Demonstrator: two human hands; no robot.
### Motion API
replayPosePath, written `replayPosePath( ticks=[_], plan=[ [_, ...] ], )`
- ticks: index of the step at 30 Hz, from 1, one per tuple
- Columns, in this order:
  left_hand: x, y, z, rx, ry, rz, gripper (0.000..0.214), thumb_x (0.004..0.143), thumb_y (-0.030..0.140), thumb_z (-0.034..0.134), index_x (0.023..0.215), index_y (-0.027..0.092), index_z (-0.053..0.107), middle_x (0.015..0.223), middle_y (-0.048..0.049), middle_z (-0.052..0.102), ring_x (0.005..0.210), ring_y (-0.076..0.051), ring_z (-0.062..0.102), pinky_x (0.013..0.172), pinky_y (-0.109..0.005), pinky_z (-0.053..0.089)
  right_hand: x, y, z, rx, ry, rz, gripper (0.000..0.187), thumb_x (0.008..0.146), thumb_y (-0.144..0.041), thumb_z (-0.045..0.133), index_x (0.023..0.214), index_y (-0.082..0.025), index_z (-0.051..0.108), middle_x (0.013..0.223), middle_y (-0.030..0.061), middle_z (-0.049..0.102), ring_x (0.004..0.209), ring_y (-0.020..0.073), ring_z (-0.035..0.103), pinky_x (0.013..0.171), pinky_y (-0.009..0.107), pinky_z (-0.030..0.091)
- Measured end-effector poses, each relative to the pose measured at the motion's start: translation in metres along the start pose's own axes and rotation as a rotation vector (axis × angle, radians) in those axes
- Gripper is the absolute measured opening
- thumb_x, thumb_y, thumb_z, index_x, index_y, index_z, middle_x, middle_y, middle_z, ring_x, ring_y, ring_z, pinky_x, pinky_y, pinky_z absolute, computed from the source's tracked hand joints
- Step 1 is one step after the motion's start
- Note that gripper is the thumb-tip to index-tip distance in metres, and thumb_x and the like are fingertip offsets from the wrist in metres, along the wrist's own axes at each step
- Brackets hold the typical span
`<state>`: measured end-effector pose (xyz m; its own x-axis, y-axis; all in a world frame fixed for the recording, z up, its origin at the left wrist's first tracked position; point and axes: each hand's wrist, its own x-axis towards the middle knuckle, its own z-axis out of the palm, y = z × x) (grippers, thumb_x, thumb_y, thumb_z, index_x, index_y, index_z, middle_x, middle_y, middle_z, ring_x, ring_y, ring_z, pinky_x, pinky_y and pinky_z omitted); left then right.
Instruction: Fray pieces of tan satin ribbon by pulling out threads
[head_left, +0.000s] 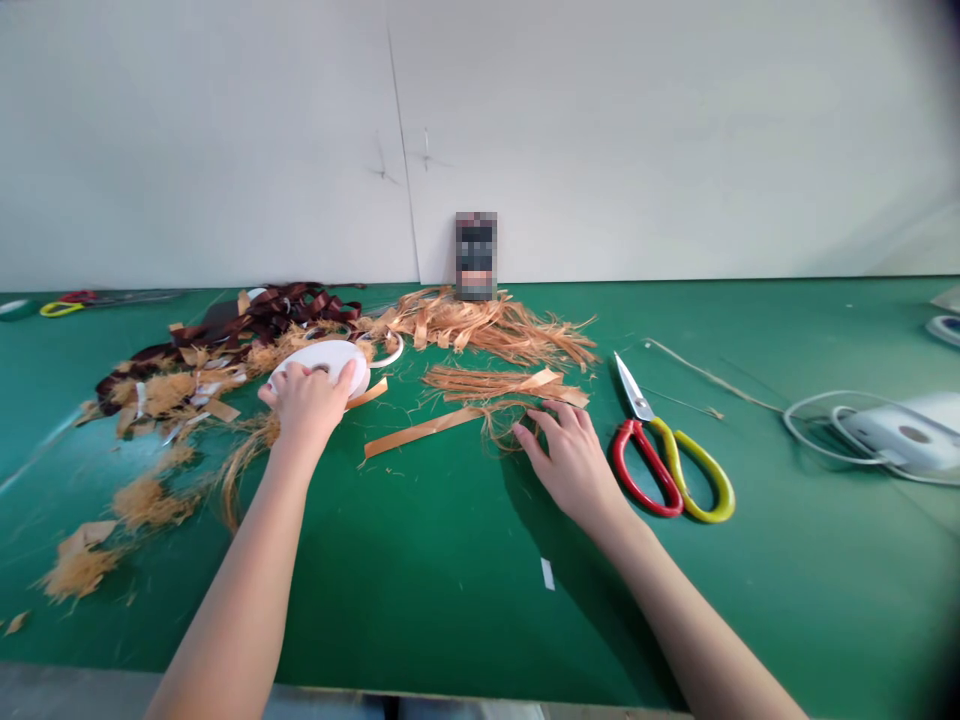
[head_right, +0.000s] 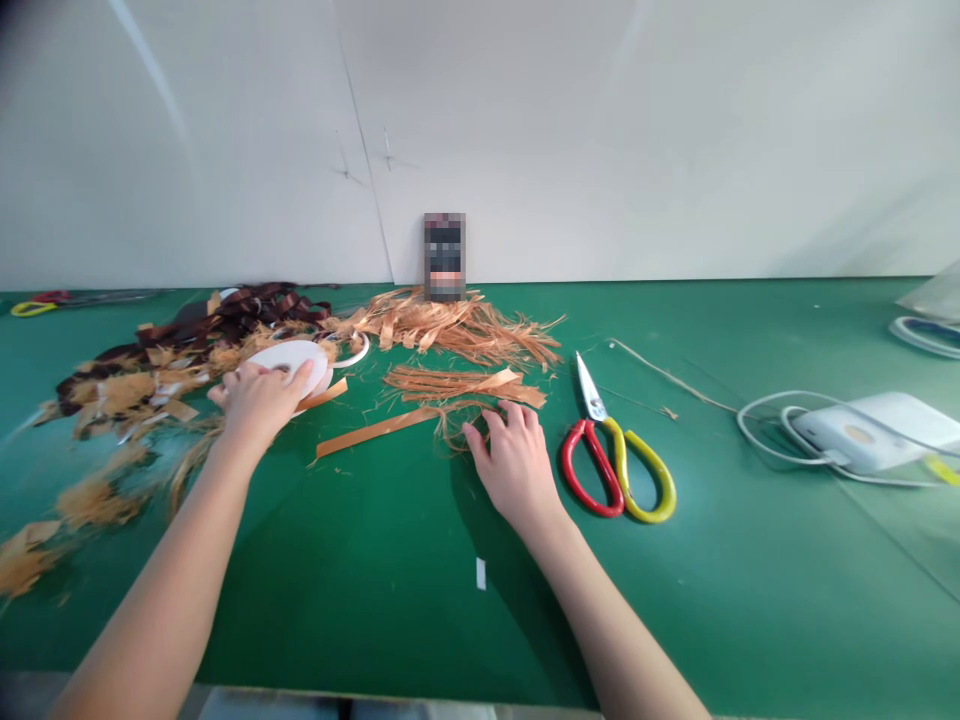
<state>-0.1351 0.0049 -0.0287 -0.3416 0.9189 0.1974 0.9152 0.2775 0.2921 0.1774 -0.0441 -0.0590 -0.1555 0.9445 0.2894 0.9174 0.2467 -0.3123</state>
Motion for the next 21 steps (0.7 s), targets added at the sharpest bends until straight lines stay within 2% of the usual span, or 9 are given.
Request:
replayPosePath(
  ticks=[3, 6, 8, 10, 12, 14, 16, 18, 21],
  plan=[
    [-0.007, 0.011, 0.0, 0.104, 0.207, -0.126, 0.053, 0.081, 0.049, 0.05, 0.107, 0.003, 0.058, 0.127, -0.0312, 0.042, 0.12, -0.047, 0.036, 0.093, -0.058, 0.029, 0.0, -0.002, -0.005, 0.058, 0.092, 0.058, 0.042, 0.092, -0.044, 0.043, 0.105, -0.011, 0.065, 0.119, 0.0174, 0.056, 0.115, 0.0322, 0.045, 0.099, 0.047, 0.038],
    [-0.015, 0.027, -0.002, 0.06, 0.326, 0.049, 0.043, 0.078, 0.027, 0.056, 0.116, 0.007, 0.052, 0.131, -0.0256, 0.04, 0.12, -0.042, 0.036, 0.095, -0.055, 0.03, 0.001, -0.001, -0.01, 0.138, 0.245, 0.148, 0.037, 0.092, -0.043, 0.043, 0.103, -0.012, 0.061, 0.117, 0.0172, 0.056, 0.112, 0.0308, 0.047, 0.098, 0.047, 0.038],
    [-0.021, 0.039, -0.001, -0.048, 0.226, 0.271, 0.03, 0.081, 0.022, 0.053, 0.109, 0.012, 0.057, 0.121, -0.0182, 0.051, 0.116, -0.035, 0.043, 0.096, -0.05, 0.033, 0.001, 0.001, -0.012, 0.188, 0.34, 0.194, 0.03, 0.091, -0.04, 0.044, 0.1, -0.015, 0.058, 0.115, 0.0164, 0.056, 0.111, 0.0303, 0.048, 0.097, 0.048, 0.038],
    [-0.029, 0.05, 0.004, -0.196, -0.024, 0.528, 0.019, 0.086, 0.024, 0.051, 0.1, 0.016, 0.06, 0.107, -0.0105, 0.059, 0.107, -0.027, 0.05, 0.095, -0.043, 0.037, 0.002, 0.004, -0.013, 0.222, 0.401, 0.213, 0.024, 0.09, -0.037, 0.046, 0.097, -0.017, 0.057, 0.113, 0.0155, 0.056, 0.111, 0.0306, 0.05, 0.096, 0.05, 0.038],
    [-0.038, 0.059, 0.011, -0.285, -0.24, 0.675, 0.017, 0.086, 0.028, 0.054, 0.099, 0.019, 0.06, 0.105, -0.0072, 0.06, 0.103, -0.025, 0.053, 0.092, -0.04, 0.04, 0.002, 0.005, -0.013, 0.238, 0.418, 0.223, 0.02, 0.087, -0.034, 0.049, 0.094, -0.017, 0.057, 0.112, 0.0154, 0.055, 0.11, 0.0313, 0.052, 0.095, 0.051, 0.039],
    [-0.047, 0.066, 0.02, -0.325, -0.327, 0.671, 0.022, 0.084, 0.025, 0.058, 0.104, 0.017, 0.058, 0.105, -0.0087, 0.06, 0.1, -0.024, 0.054, 0.088, -0.038, 0.042, 0.002, 0.005, -0.014, 0.255, 0.408, 0.224, 0.018, 0.086, -0.032, 0.051, 0.093, -0.017, 0.058, 0.112, 0.0156, 0.055, 0.109, 0.0305, 0.054, 0.093, 0.05, 0.042],
    [-0.054, 0.072, 0.025, -0.352, -0.39, 0.603, 0.017, 0.083, 0.021, 0.057, 0.099, 0.016, 0.058, 0.094, -0.0074, 0.06, 0.09, -0.022, 0.056, 0.08, -0.035, 0.043, 0.002, 0.001, -0.017, 0.291, 0.412, 0.189, 0.017, 0.086, -0.031, 0.053, 0.094, -0.017, 0.058, 0.112, 0.0149, 0.055, 0.106, 0.0282, 0.056, 0.09, 0.046, 0.046],
    [-0.06, 0.075, 0.026, -0.392, -0.447, 0.54, 0.006, 0.084, 0.021, 0.056, 0.088, 0.017, 0.058, 0.082, -0.004, 0.059, 0.079, -0.02, 0.056, 0.072, -0.032, 0.042, 0.0, -0.005, -0.02, 0.327, 0.416, 0.075, 0.017, 0.084, -0.029, 0.056, 0.097, -0.018, 0.057, 0.112, 0.0139, 0.054, 0.104, 0.0257, 0.057, 0.085, 0.041, 0.05],
    [-0.067, 0.082, 0.02, -0.596, -0.53, 0.41, 0.011, 0.083, 0.028, 0.056, 0.079, 0.018, 0.055, 0.075, -0.0005, 0.057, 0.07, -0.017, 0.054, 0.066, -0.029, 0.04, -0.005, -0.017, -0.022, 0.314, 0.358, -0.185, 0.027, 0.082, -0.024, 0.059, 0.108, -0.018, 0.054, 0.118, 0.0149, 0.052, 0.095, 0.0221, 0.06, 0.074, 0.035, 0.054]
  ],
)
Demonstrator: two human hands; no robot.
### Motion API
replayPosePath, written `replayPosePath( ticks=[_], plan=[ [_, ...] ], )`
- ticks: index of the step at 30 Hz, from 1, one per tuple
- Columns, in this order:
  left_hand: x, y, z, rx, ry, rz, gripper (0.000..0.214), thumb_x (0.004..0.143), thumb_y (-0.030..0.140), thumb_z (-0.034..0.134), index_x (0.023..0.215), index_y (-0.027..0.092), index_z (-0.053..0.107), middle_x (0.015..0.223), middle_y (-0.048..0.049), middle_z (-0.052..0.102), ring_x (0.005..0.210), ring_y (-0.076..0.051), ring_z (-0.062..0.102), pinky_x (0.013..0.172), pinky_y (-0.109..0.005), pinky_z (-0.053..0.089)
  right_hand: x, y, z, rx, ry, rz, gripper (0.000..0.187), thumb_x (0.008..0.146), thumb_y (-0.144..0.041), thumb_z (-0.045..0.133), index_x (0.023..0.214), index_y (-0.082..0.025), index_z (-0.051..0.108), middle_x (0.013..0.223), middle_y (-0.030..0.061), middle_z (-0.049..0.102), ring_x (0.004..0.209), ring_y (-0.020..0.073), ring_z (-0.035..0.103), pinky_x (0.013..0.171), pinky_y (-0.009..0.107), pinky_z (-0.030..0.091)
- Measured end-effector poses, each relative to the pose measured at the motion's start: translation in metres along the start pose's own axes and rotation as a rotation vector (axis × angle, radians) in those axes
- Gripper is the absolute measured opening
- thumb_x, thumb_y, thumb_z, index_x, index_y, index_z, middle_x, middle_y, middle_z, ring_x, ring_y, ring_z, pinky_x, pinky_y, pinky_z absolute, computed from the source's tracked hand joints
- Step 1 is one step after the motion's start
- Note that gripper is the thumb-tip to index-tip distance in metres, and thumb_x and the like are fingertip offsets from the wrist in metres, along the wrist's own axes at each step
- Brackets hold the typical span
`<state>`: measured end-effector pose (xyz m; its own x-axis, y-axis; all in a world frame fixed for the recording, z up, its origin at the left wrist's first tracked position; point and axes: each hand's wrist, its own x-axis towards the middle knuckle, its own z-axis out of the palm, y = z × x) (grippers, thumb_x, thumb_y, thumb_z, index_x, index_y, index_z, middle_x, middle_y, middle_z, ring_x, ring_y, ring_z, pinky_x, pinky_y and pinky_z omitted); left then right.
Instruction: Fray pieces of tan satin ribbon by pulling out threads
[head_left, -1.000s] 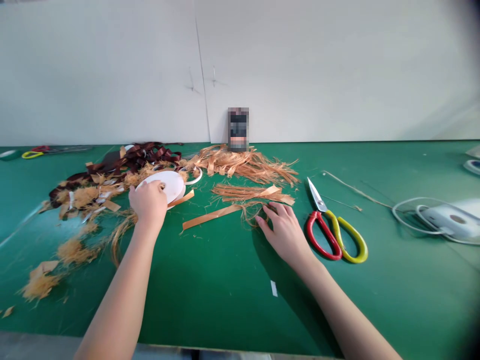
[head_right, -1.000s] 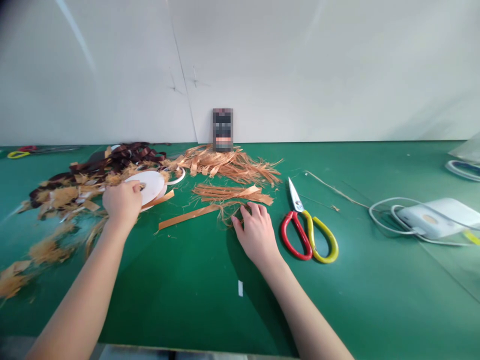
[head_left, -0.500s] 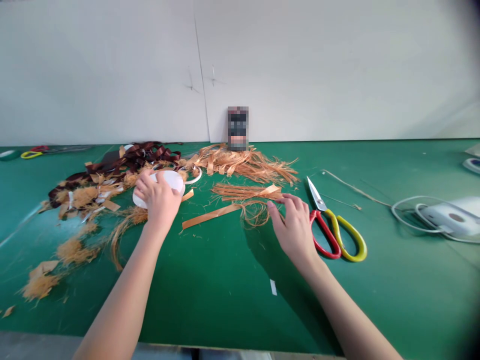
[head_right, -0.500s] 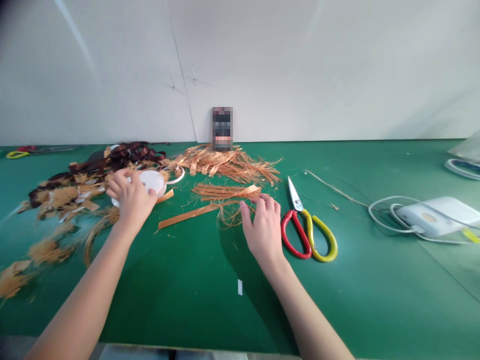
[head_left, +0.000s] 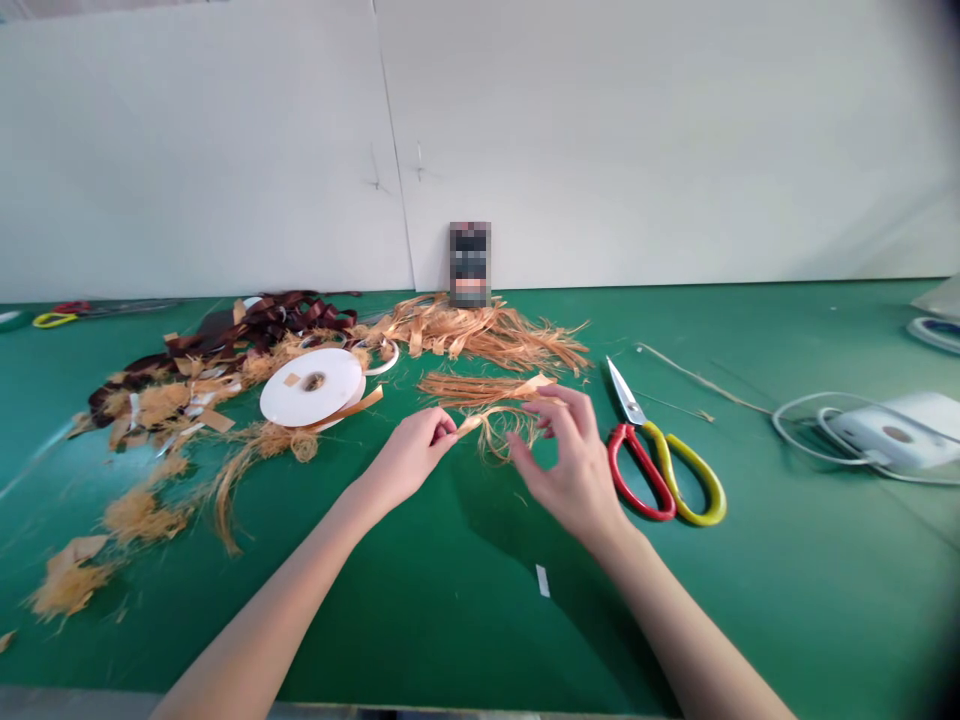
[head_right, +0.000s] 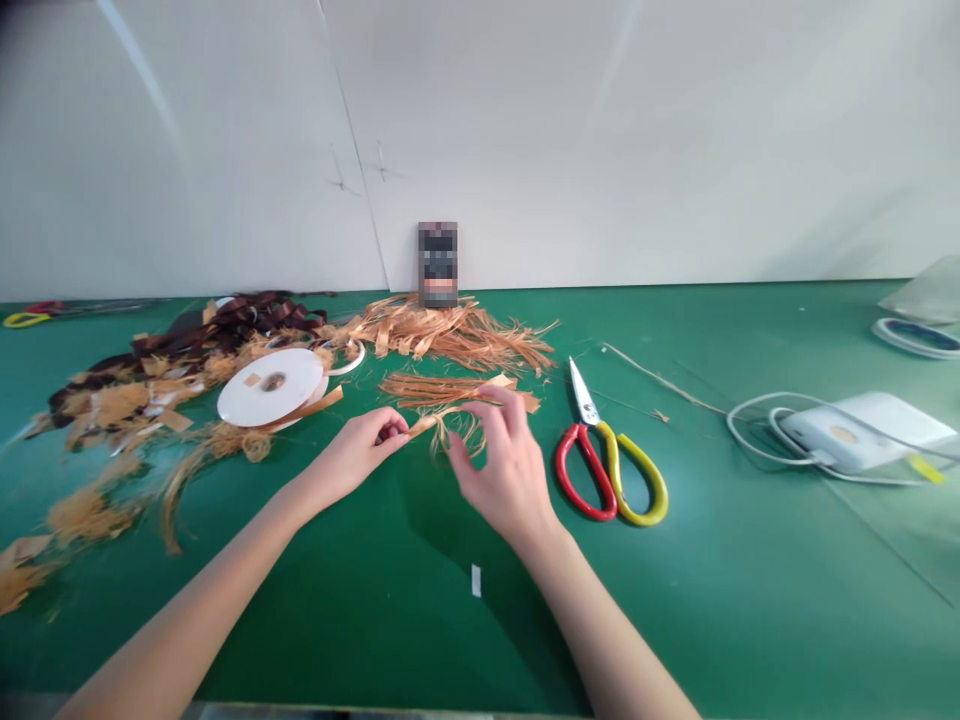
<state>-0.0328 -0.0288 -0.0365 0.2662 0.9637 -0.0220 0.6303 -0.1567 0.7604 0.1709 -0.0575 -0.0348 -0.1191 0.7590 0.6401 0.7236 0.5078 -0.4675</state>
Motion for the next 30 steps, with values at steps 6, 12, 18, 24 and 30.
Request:
replayPosePath(
  ticks=[6, 12, 18, 24, 30],
  plan=[
    [-0.009, 0.021, 0.004, -0.705, -0.095, -0.183, 0.019, 0.077, 0.033, 0.063, 0.085, 0.016, 0.058, 0.079, -0.0001, 0.061, 0.074, -0.014, 0.056, 0.068, -0.026, 0.041, -0.006, -0.01, 0.009, -0.091, -0.277, -0.442, 0.04, 0.087, -0.01, 0.05, 0.126, -0.018, 0.049, 0.13, 0.0154, 0.053, 0.095, 0.0219, 0.062, 0.078, 0.037, 0.054],
    [-0.007, 0.021, 0.006, -0.674, -0.143, -0.191, 0.017, 0.073, 0.028, 0.067, 0.085, 0.016, 0.067, 0.079, -0.002, 0.067, 0.078, -0.015, 0.059, 0.07, -0.025, 0.04, -0.006, -0.007, 0.009, 0.094, -0.216, -0.37, 0.027, 0.09, -0.011, 0.048, 0.114, -0.015, 0.06, 0.108, 0.0113, 0.067, 0.096, 0.0188, 0.063, 0.081, 0.032, 0.055],
    [-0.008, 0.021, 0.004, -0.712, -0.163, -0.209, 0.018, 0.074, 0.028, 0.066, 0.088, 0.018, 0.073, 0.091, -0.0044, 0.071, 0.087, -0.017, 0.059, 0.078, -0.027, 0.041, -0.004, -0.01, 0.005, 0.085, -0.125, -0.395, 0.017, 0.086, -0.012, 0.056, 0.097, -0.017, 0.067, 0.096, 0.0079, 0.07, 0.082, 0.0168, 0.063, 0.072, 0.03, 0.054],
    [-0.008, 0.024, 0.007, -0.587, -0.176, -0.148, 0.019, 0.074, 0.025, 0.062, 0.087, 0.016, 0.072, 0.09, -0.0066, 0.069, 0.089, -0.022, 0.06, 0.083, -0.034, 0.043, -0.004, -0.011, 0.006, 0.187, -0.176, -0.349, 0.02, 0.087, -0.009, 0.048, 0.088, -0.018, 0.066, 0.091, 0.0078, 0.07, 0.081, 0.017, 0.062, 0.07, 0.03, 0.052],
    [-0.014, 0.03, 0.002, -0.594, -0.205, 0.096, 0.036, 0.077, 0.026, 0.061, 0.113, 0.026, 0.064, 0.131, -0.0053, 0.053, 0.124, -0.027, 0.045, 0.1, -0.037, 0.036, -0.001, -0.016, 0.006, 0.842, -0.224, 0.404, 0.01, 0.078, -0.026, 0.067, 0.082, -0.019, 0.06, 0.076, 0.0018, 0.068, 0.069, 0.0153, 0.065, 0.066, 0.028, 0.054]
  ],
)
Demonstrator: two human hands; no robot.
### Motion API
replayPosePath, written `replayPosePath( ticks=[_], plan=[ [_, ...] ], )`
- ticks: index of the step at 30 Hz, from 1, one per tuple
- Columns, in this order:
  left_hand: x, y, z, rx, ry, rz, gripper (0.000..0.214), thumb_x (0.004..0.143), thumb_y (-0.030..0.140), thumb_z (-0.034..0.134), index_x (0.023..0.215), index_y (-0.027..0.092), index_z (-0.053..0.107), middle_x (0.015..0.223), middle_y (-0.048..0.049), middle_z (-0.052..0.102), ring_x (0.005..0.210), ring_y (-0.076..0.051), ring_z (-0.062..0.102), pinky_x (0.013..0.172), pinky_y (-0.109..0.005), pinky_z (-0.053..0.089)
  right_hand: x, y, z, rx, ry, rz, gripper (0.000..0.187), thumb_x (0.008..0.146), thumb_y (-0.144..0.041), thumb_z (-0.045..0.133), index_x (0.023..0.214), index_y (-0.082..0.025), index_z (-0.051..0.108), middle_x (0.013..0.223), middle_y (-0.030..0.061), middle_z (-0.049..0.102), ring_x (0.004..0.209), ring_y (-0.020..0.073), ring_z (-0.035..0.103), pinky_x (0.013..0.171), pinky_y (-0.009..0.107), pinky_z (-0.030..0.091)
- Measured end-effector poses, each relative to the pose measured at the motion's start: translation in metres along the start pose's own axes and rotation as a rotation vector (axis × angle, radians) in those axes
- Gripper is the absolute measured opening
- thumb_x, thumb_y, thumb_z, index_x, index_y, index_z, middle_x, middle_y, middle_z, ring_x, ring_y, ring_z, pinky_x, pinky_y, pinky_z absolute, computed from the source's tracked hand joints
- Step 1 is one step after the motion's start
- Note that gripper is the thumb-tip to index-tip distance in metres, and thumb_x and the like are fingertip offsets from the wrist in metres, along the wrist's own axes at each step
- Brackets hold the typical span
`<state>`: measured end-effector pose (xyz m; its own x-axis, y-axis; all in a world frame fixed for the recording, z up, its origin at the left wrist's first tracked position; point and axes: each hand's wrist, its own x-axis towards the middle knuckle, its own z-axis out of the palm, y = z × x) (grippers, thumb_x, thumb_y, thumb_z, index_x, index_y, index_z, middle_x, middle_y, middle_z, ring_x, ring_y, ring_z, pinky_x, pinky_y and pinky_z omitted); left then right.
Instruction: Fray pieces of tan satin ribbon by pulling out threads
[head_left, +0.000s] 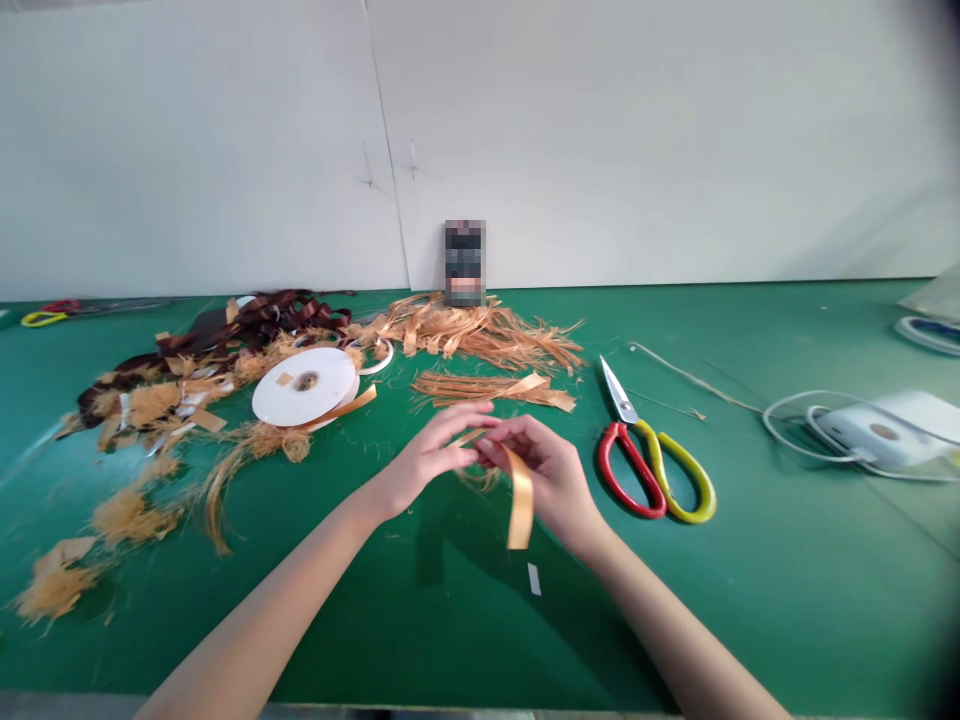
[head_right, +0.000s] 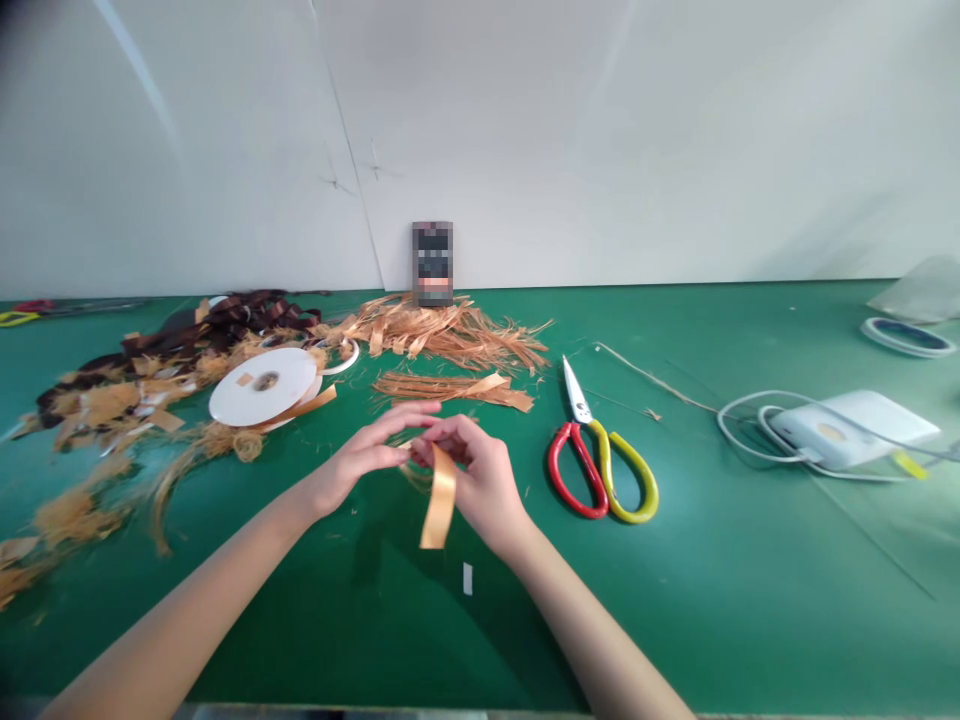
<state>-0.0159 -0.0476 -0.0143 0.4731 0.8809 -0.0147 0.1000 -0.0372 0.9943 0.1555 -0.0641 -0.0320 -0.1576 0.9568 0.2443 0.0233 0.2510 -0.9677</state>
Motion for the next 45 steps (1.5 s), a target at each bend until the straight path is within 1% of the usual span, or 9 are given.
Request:
replayPosePath(
  ticks=[3, 5, 8, 11, 17, 29, 33, 38, 45],
  plan=[
    [0.0, -0.001, 0.003, -0.222, -0.149, -0.11, 0.037, 0.081, 0.032, 0.062, 0.117, 0.024, 0.06, 0.111, -0.0058, 0.064, 0.101, -0.022, 0.06, 0.087, -0.035, 0.044, 0.003, -0.007, -0.001, 0.241, 0.077, 0.222, 0.024, 0.071, -0.035, 0.074, 0.077, -0.018, 0.059, 0.067, 0.0, 0.067, 0.059, 0.0134, 0.063, 0.059, 0.025, 0.052],
    [0.002, -0.004, 0.005, -0.225, -0.121, -0.138, 0.035, 0.077, 0.035, 0.068, 0.108, 0.021, 0.063, 0.094, -0.0036, 0.065, 0.075, -0.015, 0.062, 0.073, -0.029, 0.046, 0.006, -0.01, -0.004, 0.288, 0.131, 0.271, 0.026, 0.069, -0.036, 0.076, 0.076, -0.017, 0.061, 0.06, -0.0014, 0.064, 0.052, 0.0106, 0.058, 0.052, 0.022, 0.047],
    [0.004, -0.007, 0.005, -0.2, 0.004, -0.158, 0.03, 0.075, 0.039, 0.07, 0.096, 0.019, 0.067, 0.076, 0.0012, 0.06, 0.052, -0.005, 0.046, 0.055, -0.024, 0.037, 0.007, -0.012, -0.009, 0.298, 0.183, 0.289, 0.026, 0.065, -0.034, 0.079, 0.073, -0.014, 0.064, 0.051, -0.0039, 0.058, 0.044, 0.0064, 0.048, 0.044, 0.019, 0.037],
    [0.003, -0.007, 0.002, -0.298, 0.064, -0.168, 0.024, 0.077, 0.04, 0.068, 0.086, 0.017, 0.067, 0.071, 0.0027, 0.055, 0.047, -0.003, 0.034, 0.049, -0.022, 0.028, 0.009, -0.012, -0.014, 0.301, 0.213, 0.316, 0.026, 0.064, -0.034, 0.079, 0.07, -0.013, 0.064, 0.048, -0.0041, 0.055, 0.042, 0.0059, 0.046, 0.042, 0.019, 0.033],
    [0.001, -0.006, -0.001, -0.464, -0.054, -0.182, 0.022, 0.08, 0.036, 0.067, 0.084, 0.015, 0.064, 0.069, 0.0032, 0.044, 0.047, -0.001, 0.025, 0.044, -0.022, 0.012, 0.012, -0.011, -0.021, 0.339, 0.261, 0.332, 0.026, 0.064, -0.034, 0.079, 0.069, -0.013, 0.065, 0.049, -0.0029, 0.056, 0.044, 0.0061, 0.047, 0.044, 0.019, 0.036],
    [0.0, 0.001, -0.013, -0.619, -0.316, -0.247, 0.032, 0.084, 0.04, 0.06, 0.069, 0.013, 0.051, 0.06, 0.0059, 0.03, 0.046, -0.003, 0.017, 0.045, -0.02, 0.013, 0.012, -0.009, -0.023, 0.35, 0.285, 0.313, 0.023, 0.065, -0.033, 0.079, 0.07, -0.013, 0.068, 0.047, -0.0025, 0.056, 0.044, 0.0063, 0.046, 0.043, 0.019, 0.034],
    [-0.002, 0.005, -0.027, -0.608, -0.258, -0.227, 0.033, 0.082, 0.039, 0.064, 0.066, 0.012, 0.054, 0.058, 0.0053, 0.032, 0.046, -0.003, 0.02, 0.044, -0.018, 0.018, 0.014, -0.01, -0.032, 0.389, 0.406, 0.308, 0.023, 0.062, -0.031, 0.081, 0.068, -0.013, 0.067, 0.049, -0.0029, 0.054, 0.045, 0.0056, 0.046, 0.042, 0.018, 0.034],
    [-0.005, 0.012, -0.049, -0.655, -0.044, -0.188, 0.024, 0.079, 0.033, 0.068, 0.071, 0.011, 0.064, 0.054, 0.0051, 0.034, 0.045, -0.002, 0.028, 0.043, -0.014, 0.026, 0.018, -0.012, -0.042, 0.429, 0.534, 0.3, 0.027, 0.053, -0.029, 0.085, 0.067, -0.014, 0.067, 0.055, -0.0029, 0.054, 0.047, 0.0063, 0.047, 0.041, 0.019, 0.037],
    [-0.004, 0.018, -0.07, -0.854, 0.215, -0.139, 0.018, 0.079, 0.022, 0.067, 0.068, 0.008, 0.064, 0.051, 0.005, 0.038, 0.041, 0.0, 0.031, 0.038, -0.012, 0.027, 0.015, -0.007, -0.036, 0.338, 0.515, 0.233, 0.024, 0.06, -0.029, 0.082, 0.072, -0.012, 0.07, 0.051, -0.0022, 0.056, 0.046, 0.0062, 0.047, 0.043, 0.019, 0.036]
  ],
)
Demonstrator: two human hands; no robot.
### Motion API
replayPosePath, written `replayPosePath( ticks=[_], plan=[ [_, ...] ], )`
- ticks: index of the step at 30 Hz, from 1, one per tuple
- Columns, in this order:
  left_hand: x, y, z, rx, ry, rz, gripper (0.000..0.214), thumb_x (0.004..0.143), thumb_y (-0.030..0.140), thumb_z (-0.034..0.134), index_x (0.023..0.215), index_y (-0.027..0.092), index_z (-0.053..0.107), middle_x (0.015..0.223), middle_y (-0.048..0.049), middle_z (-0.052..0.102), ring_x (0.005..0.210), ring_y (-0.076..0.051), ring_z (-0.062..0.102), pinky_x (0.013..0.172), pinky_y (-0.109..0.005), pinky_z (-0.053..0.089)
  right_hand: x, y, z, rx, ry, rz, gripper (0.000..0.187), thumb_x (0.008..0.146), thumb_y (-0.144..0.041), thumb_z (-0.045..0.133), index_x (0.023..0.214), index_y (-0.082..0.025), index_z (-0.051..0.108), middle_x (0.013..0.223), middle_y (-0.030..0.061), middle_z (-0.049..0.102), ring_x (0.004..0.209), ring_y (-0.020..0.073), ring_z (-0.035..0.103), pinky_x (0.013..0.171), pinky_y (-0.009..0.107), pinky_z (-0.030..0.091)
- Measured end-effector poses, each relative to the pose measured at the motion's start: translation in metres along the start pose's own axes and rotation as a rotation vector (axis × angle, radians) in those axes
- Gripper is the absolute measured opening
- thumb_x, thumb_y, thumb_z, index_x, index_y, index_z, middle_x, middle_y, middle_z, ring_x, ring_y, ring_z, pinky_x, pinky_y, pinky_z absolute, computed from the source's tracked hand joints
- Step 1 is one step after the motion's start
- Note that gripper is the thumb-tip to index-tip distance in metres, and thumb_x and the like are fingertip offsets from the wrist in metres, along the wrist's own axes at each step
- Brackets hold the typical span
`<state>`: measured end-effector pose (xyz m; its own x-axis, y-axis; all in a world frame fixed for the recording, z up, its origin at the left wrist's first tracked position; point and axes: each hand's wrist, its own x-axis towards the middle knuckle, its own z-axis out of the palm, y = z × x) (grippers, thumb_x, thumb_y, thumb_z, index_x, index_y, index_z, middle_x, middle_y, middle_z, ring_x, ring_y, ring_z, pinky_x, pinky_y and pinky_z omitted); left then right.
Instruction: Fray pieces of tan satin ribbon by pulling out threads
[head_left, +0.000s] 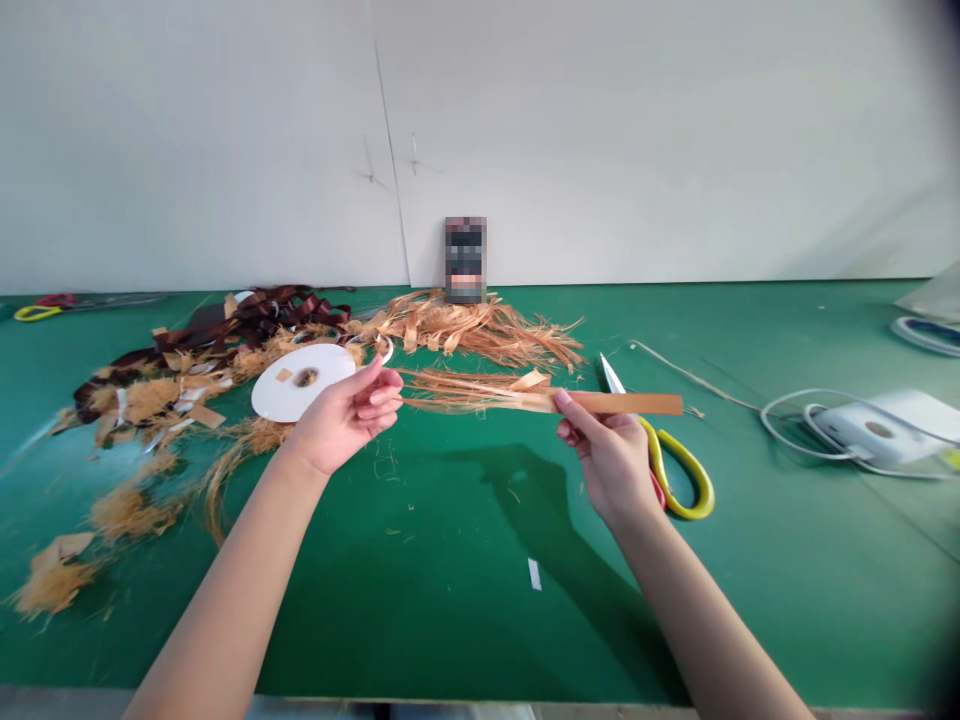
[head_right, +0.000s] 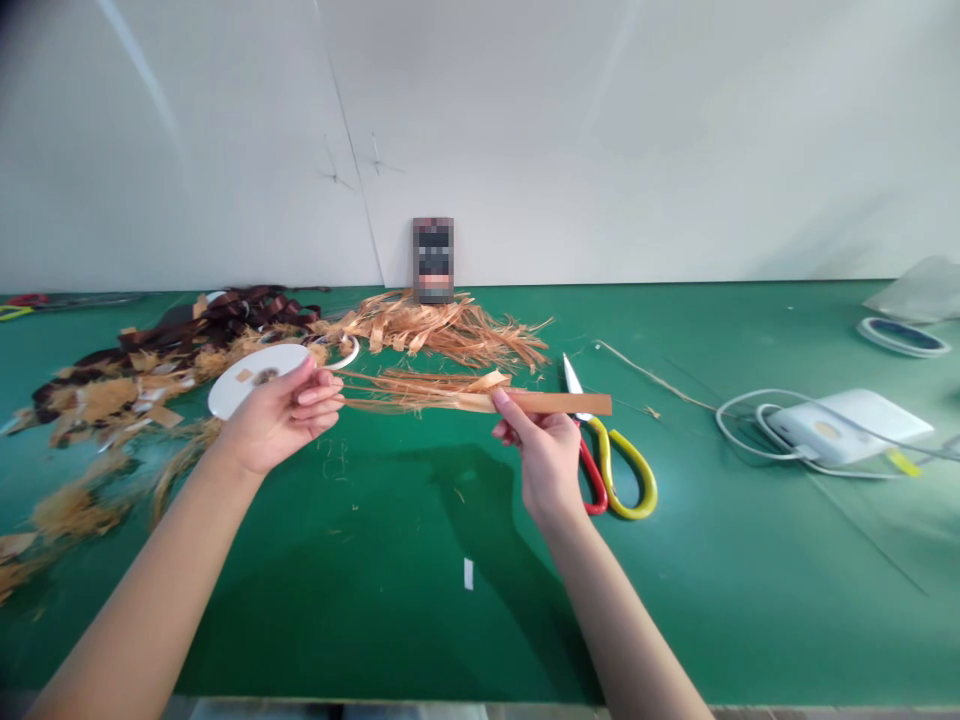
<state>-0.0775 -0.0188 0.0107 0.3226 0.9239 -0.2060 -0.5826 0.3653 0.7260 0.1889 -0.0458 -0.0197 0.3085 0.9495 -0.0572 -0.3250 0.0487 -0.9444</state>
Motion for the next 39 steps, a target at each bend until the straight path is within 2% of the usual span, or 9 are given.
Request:
replayPosePath(
  ticks=[4, 11, 15, 21, 24, 28, 32, 36, 39],
  plan=[
    [0.003, 0.003, -0.001, -0.025, 0.101, 0.002, 0.027, 0.083, 0.027, 0.058, 0.066, 0.006, 0.065, 0.047, 0.0028, 0.039, 0.038, -0.002, 0.031, 0.036, -0.014, 0.027, -0.002, 0.005, 0.001, -0.078, -0.002, -0.086, 0.022, 0.065, -0.03, 0.079, 0.076, -0.013, 0.071, 0.049, -0.0017, 0.057, 0.047, 0.0085, 0.048, 0.045, 0.022, 0.037],
    [0.009, 0.002, -0.008, 0.106, 0.356, -0.003, 0.029, 0.08, 0.024, 0.047, 0.075, 0.004, 0.067, 0.046, -0.0027, 0.051, 0.03, -0.003, 0.027, 0.03, -0.015, 0.02, 0.0, 0.007, 0.0, -0.16, 0.062, -0.207, 0.021, 0.067, -0.032, 0.077, 0.076, -0.013, 0.071, 0.05, -0.0013, 0.059, 0.047, 0.0105, 0.05, 0.046, 0.024, 0.038],
    [0.01, 0.001, -0.012, 0.203, 0.475, 0.085, 0.029, 0.077, 0.021, 0.044, 0.084, 0.004, 0.067, 0.05, -0.0076, 0.06, 0.027, -0.002, 0.025, 0.029, -0.013, 0.015, 0.0, 0.008, 0.0, -0.161, 0.069, -0.175, 0.021, 0.067, -0.031, 0.077, 0.076, -0.013, 0.071, 0.049, -0.0014, 0.059, 0.046, 0.01, 0.049, 0.045, 0.024, 0.037],
    [0.008, -0.001, -0.005, 0.163, 0.621, 0.232, 0.018, 0.074, 0.016, 0.045, 0.073, 0.008, 0.061, 0.053, -0.0051, 0.061, 0.029, -0.003, 0.036, 0.029, -0.015, 0.016, -0.003, 0.013, 0.002, -0.242, 0.015, -0.191, 0.021, 0.07, -0.033, 0.075, 0.076, -0.014, 0.07, 0.05, -0.0016, 0.059, 0.045, 0.0098, 0.05, 0.045, 0.024, 0.038],
    [0.007, -0.001, -0.002, 0.035, 0.577, 0.263, 0.013, 0.074, 0.014, 0.051, 0.076, 0.008, 0.062, 0.054, -0.0004, 0.059, 0.036, -0.004, 0.041, 0.032, -0.014, 0.025, -0.004, 0.014, 0.003, -0.282, -0.008, -0.216, 0.02, 0.071, -0.034, 0.075, 0.074, -0.014, 0.07, 0.052, -0.0012, 0.059, 0.045, 0.0099, 0.05, 0.045, 0.024, 0.038],
    [0.005, -0.002, -0.001, -0.121, 0.355, 0.179, 0.023, 0.079, 0.02, 0.055, 0.095, 0.008, 0.065, 0.05, 0.0027, 0.049, 0.057, -0.012, 0.058, 0.052, -0.02, 0.047, -0.003, 0.013, 0.003, -0.256, 0.018, -0.217, 0.019, 0.07, -0.033, 0.075, 0.074, -0.015, 0.07, 0.056, -0.0012, 0.059, 0.047, 0.0094, 0.051, 0.045, 0.023, 0.039],
    [0.001, 0.0, -0.002, -0.236, 0.155, 0.08, 0.029, 0.084, 0.019, 0.047, 0.106, 0.009, 0.062, 0.062, -0.0013, 0.057, 0.057, -0.011, 0.055, 0.053, -0.022, 0.047, 0.0, 0.013, 0.0, -0.22, 0.061, -0.182, 0.02, 0.068, -0.032, 0.077, 0.074, -0.014, 0.071, 0.055, -0.0013, 0.059, 0.048, 0.0092, 0.051, 0.045, 0.023, 0.038],
    [0.0, 0.004, -0.005, -0.213, 0.178, 0.101, 0.027, 0.082, 0.018, 0.045, 0.1, 0.009, 0.064, 0.071, -0.0039, 0.061, 0.047, -0.007, 0.045, 0.044, -0.018, 0.039, 0.005, 0.011, -0.004, -0.162, 0.167, -0.146, 0.022, 0.064, -0.032, 0.079, 0.073, -0.013, 0.07, 0.056, -0.001, 0.061, 0.048, 0.009, 0.051, 0.047, 0.023, 0.039],
    [0.004, 0.001, -0.006, 0.011, 0.303, 0.267, 0.022, 0.079, 0.02, 0.051, 0.09, 0.01, 0.067, 0.073, -0.0041, 0.062, 0.05, -0.006, 0.045, 0.044, -0.018, 0.035, 0.007, 0.01, -0.006, -0.109, 0.193, -0.107, 0.025, 0.061, -0.032, 0.081, 0.073, -0.013, 0.07, 0.058, -0.0004, 0.062, 0.049, 0.0091, 0.052, 0.048, 0.023, 0.041]
  ],
)
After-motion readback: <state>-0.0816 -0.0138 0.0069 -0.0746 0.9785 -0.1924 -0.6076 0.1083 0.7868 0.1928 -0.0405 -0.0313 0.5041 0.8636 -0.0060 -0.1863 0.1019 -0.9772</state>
